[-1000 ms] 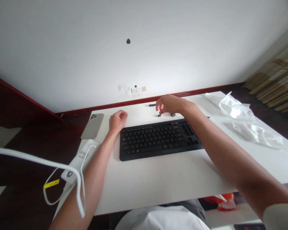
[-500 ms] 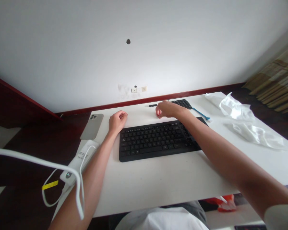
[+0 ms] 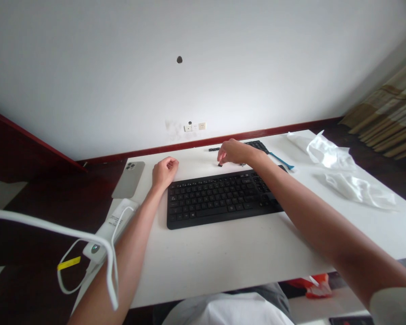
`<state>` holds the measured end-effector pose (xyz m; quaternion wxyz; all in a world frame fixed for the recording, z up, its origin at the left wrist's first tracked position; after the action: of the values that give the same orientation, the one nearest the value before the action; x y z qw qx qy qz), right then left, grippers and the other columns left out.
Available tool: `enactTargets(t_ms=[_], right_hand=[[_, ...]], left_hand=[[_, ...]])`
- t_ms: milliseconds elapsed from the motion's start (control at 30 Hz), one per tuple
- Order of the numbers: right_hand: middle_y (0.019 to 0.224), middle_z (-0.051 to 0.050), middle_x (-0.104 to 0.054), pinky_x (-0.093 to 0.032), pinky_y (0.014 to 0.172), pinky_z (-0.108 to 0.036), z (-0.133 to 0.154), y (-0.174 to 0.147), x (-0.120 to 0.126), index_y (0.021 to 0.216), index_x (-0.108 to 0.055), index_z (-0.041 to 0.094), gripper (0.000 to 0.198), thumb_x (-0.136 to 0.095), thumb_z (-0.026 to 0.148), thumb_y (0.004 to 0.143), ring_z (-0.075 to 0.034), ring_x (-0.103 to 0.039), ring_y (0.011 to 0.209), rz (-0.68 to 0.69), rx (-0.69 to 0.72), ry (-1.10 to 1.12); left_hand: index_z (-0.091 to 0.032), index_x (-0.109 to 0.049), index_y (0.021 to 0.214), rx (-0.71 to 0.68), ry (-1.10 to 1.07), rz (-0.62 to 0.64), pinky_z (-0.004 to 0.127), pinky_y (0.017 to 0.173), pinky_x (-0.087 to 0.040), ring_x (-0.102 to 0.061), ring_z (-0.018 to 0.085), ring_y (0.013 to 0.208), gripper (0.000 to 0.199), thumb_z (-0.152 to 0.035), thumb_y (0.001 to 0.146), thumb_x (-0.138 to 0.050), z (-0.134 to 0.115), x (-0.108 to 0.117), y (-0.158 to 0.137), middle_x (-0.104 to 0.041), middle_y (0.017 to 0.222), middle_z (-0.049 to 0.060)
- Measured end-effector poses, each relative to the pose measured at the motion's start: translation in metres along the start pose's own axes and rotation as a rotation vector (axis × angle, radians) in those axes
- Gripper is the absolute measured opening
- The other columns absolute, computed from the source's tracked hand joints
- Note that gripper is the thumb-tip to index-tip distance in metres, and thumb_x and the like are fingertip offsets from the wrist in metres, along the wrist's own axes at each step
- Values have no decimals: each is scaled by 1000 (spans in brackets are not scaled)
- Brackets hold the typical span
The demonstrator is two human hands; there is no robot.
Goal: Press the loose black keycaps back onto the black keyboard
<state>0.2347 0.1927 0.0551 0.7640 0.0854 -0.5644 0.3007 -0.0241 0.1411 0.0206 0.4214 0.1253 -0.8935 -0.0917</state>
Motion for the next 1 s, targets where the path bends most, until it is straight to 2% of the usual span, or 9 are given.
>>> enactTargets(t_ms=[233,433,833,1000], right_hand=[[91,-6,-80,-54,73,-31,2,-1,-2,93,-82,19,17,-83,27,78,-23,-73,87,-14,-13,-42],[89,-6,-80,-52,73,-28,2,2,-10,89,-82,18,13,-75,12,80,-21,-74,86,25,35,-68],[91,-6,-81,-56,77,-29,1,2,-8,89,-84,20,19,-69,11,81,-23,-74,90,-3,34,-52],[95,-5,-80,-54,72,-30,0,1,-1,98,-82,21,18,-74,20,82,-21,-73,84,-40,43,-34]], left_hand=[[-25,-72,85,11,16,3,27,73,-45,-67,19,79,19,-36,89,-57,-2,1,0,-76,84,0],[-25,-73,84,19,12,5,27,75,-45,-67,19,78,20,-35,89,-56,-2,0,0,-75,83,0],[-25,-73,84,15,17,8,26,74,-45,-67,19,77,20,-36,89,-56,-2,0,-1,-75,82,0],[-25,-72,84,16,10,7,27,74,-46,-67,19,78,20,-36,88,-56,-2,0,0,-76,84,0]])
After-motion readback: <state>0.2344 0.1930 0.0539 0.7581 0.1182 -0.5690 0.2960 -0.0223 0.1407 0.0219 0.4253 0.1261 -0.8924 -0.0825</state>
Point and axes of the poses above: each hand's wrist, its own y-axis towards the middle knuckle, its own x-axis out of the back of the hand, z = x × y, the point moved 9 cm from there along y, towards the middle knuckle
